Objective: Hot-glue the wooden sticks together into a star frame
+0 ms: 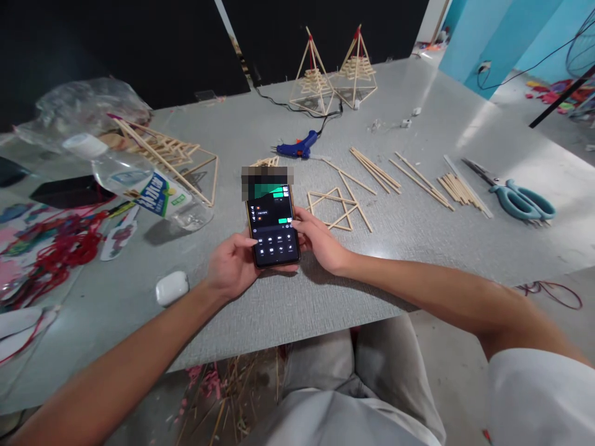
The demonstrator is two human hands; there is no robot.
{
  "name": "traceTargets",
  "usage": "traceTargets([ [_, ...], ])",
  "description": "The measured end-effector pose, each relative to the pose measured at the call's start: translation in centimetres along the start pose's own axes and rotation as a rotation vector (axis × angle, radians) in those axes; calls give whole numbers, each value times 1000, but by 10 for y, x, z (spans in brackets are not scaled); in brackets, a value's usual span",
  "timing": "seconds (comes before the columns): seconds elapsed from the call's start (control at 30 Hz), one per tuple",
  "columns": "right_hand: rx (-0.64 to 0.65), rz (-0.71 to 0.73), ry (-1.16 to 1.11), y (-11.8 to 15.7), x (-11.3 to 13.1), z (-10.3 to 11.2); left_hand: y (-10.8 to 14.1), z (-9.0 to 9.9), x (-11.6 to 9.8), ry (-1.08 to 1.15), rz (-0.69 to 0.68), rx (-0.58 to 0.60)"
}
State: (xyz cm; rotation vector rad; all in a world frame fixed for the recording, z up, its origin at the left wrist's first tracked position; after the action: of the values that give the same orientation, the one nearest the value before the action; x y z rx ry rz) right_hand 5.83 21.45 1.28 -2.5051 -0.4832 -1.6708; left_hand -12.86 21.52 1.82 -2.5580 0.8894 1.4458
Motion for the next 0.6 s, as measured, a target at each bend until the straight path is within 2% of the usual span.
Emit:
traceTargets([
  [0.23,20,4,-38,-1,-2,0,3,0,-1,-48,-12,-54],
  [0.6,-25,-12,-66,-1,-2,0,4,-6,-3,-79,13,-121],
])
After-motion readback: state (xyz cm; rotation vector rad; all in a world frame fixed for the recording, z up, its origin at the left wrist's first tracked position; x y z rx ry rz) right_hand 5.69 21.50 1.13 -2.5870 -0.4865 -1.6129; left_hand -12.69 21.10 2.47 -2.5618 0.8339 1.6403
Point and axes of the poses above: each hand's wrist, its own y-axis away from the middle knuckle, its own z-axis out of the back of the hand, x = y × z, the point moved 3 cm from there along -y, towards the middle knuckle, and after that the axes turned 3 degrees about -z, right-handed, at the moved point
